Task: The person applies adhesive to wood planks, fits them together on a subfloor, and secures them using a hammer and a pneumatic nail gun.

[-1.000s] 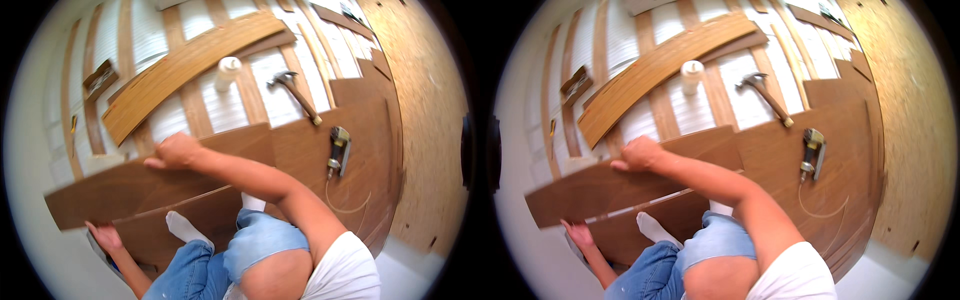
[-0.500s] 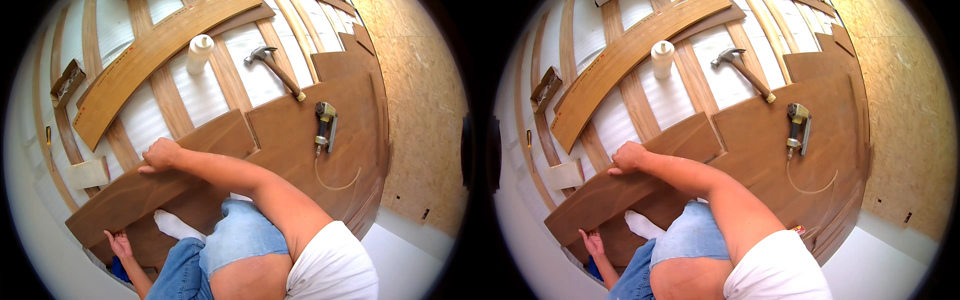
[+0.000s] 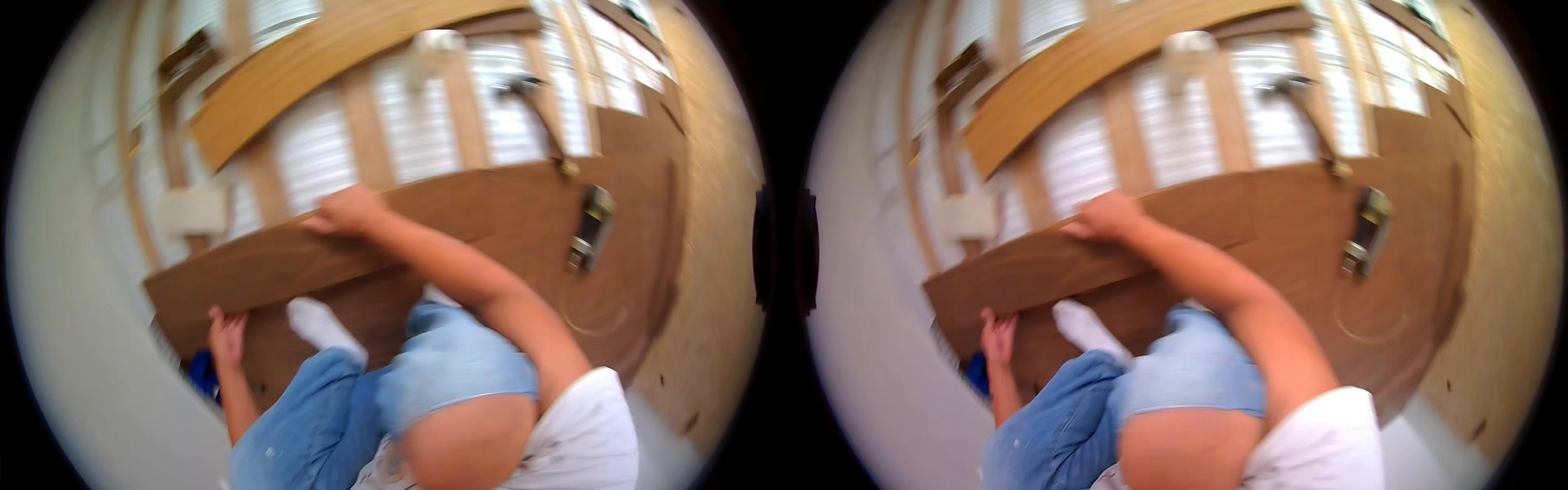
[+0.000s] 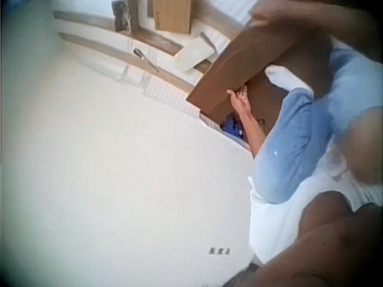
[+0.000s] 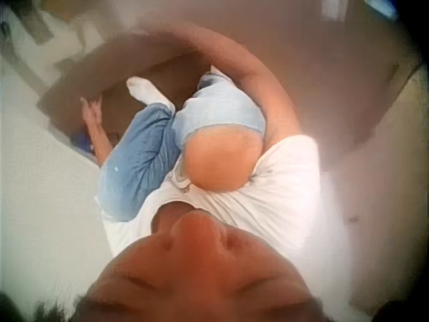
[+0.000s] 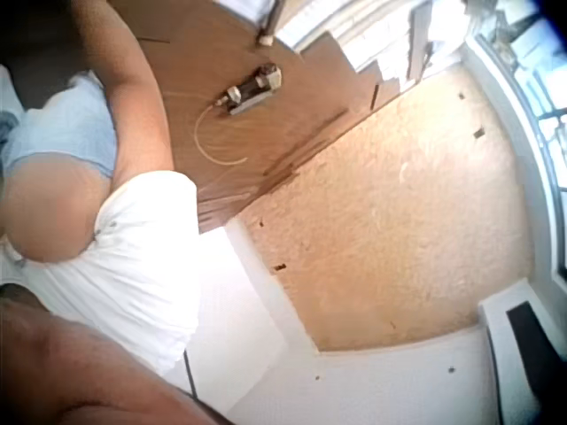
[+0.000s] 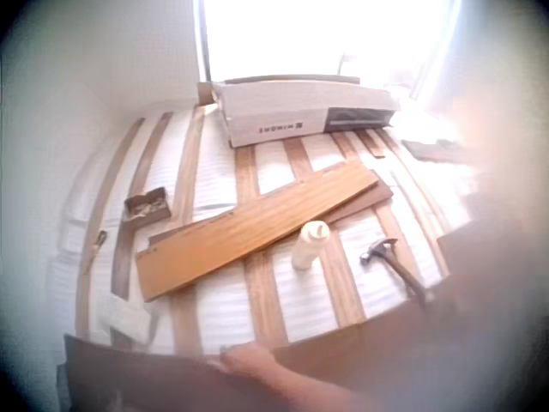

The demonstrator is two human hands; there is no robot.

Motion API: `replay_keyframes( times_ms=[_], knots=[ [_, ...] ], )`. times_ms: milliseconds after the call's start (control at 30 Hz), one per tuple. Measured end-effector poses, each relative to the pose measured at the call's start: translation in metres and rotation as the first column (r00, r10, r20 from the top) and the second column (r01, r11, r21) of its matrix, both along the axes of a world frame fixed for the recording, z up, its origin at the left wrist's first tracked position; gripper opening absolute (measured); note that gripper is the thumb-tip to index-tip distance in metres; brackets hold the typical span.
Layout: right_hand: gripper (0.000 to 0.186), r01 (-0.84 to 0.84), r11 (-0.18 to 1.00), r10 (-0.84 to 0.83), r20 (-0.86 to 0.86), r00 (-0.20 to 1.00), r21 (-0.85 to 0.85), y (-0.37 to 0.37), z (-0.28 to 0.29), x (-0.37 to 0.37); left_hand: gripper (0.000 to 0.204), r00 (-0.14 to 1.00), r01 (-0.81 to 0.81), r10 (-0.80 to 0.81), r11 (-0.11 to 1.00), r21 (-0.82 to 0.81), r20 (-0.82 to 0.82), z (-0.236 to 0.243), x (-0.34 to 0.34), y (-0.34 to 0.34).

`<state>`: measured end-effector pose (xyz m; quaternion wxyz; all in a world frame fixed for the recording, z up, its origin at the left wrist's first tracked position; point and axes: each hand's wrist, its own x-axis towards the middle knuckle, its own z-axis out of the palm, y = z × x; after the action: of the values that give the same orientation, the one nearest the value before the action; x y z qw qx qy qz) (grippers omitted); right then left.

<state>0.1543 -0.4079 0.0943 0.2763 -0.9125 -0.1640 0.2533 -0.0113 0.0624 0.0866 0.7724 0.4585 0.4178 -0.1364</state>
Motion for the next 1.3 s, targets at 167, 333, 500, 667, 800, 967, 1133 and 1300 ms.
replay_keyframes(
  times_ms=[167, 333, 500, 667, 800, 967, 1133, 1300],
  knots=[
    [0.034, 0.017, 0.994, -0.053, 0.354, 0.934, 0.104, -0.006, -0.021, -0.02, 0.061, 0.985, 0.151, -0.139, 0.98, 0.126, -0.104, 0.006, 0.025, -0.03],
    [0.034, 0.044, 0.987, -0.114, 0.472, 0.874, 0.156, -0.002, -0.009, -0.038, 0.064, 0.965, 0.238, -0.21, 0.951, 0.196, -0.155, 0.011, 0.026, -0.028],
    [0.04, 0.07, 0.988, -0.128, 0.477, 0.87, 0.137, 0.001, 0.001, -0.045, 0.062, 0.9, 0.389, -0.302, 0.882, 0.267, -0.313, 0.01, 0.036, -0.028],
    [0.04, 0.08, 0.995, -0.099, 0.428, 0.898, 0.062, -0.009, 0.003, -0.04, 0.052, 0.878, 0.449, -0.356, 0.845, 0.291, -0.321, -0.008, 0.039, -0.029],
    [0.041, 0.039, 0.998, -0.058, 0.395, 0.917, 0.055, 0.001, 0.005, -0.039, 0.044, 0.861, 0.492, -0.411, 0.822, 0.286, -0.301, -0.019, 0.033, -0.013],
    [0.042, 0.024, 0.986, -0.086, 0.381, 0.921, 0.165, -0.022, -0.005, -0.037, 0.038, 0.796, 0.591, -0.444, 0.422, 0.688, -0.412, 0.014, 0.057, -0.029],
    [0.034, 0.501, 0.814, -0.58, 0.364, 0.729, 0.294, -0.104, -0.032, -0.021, 0.069, 0.675, 0.193, -0.646, -0.313, 0.93, -0.357, 0.023, 0.045, -0.063],
    [0.065, 0.764, 0.445, -0.893, 0.17, 0.417, 0.466, -0.226, -0.056, 0.033, 0.101, 0.505, 0.289, -0.741, -0.339, 0.895, -0.444, 0.008, 0.038, -0.099]
  ],
)
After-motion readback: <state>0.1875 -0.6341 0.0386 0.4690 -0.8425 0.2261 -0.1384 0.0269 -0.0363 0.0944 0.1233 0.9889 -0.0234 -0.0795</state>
